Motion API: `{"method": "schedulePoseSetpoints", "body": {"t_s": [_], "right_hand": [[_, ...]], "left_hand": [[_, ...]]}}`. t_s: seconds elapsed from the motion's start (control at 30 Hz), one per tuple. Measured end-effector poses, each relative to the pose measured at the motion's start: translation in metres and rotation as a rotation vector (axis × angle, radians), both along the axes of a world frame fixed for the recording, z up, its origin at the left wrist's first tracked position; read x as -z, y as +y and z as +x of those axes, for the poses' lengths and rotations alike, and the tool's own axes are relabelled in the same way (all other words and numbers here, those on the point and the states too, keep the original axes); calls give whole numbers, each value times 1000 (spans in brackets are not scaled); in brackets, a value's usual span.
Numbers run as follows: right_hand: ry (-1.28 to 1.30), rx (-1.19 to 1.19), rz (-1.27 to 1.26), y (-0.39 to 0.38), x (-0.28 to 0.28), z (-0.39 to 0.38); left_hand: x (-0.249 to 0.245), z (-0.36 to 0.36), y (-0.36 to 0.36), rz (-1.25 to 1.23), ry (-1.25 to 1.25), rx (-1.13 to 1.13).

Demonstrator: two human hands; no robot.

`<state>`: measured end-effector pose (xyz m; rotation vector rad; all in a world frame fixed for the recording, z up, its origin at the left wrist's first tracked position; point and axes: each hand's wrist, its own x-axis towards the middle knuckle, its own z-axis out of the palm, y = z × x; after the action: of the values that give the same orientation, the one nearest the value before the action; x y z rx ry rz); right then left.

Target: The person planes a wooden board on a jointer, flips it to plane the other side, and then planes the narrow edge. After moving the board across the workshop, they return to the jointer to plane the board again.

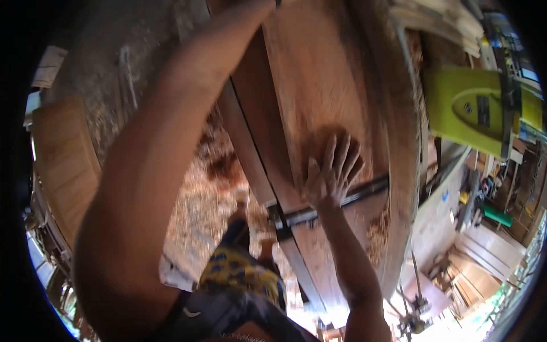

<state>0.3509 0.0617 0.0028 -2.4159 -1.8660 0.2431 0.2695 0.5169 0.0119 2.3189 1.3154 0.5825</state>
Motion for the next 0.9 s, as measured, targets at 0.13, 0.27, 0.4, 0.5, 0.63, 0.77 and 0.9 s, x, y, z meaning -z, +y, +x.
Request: {"method": "schedulePoseSetpoints", "body": {"t_s": [0.13,0.27,0.4,0.5,0.63,0.77,0.9], "right_hand": [[-10,75,-80,43,-4,-6],[34,98,-47,64,-8,-12],[61,135,-19,83,-7,-28],[42,160,-23,93,-7,-71],[67,119,-129,93,-26,-158],[313,-171,-189,76,-42,-235],[565,-445,-219,59,-56,-275]], "left_hand": [[20,-15,62,-75,-153,75],[15,-72,8,-461,-973,88],[17,-171,-170,-502,-1034,-359],[51,-250,-258,-635,-874,-578],[36,-297,-287,-873,-790,-654],[18,-320,-273,-1082,-811,-626],[17,-359,-237,-622,-136,-321]]}}
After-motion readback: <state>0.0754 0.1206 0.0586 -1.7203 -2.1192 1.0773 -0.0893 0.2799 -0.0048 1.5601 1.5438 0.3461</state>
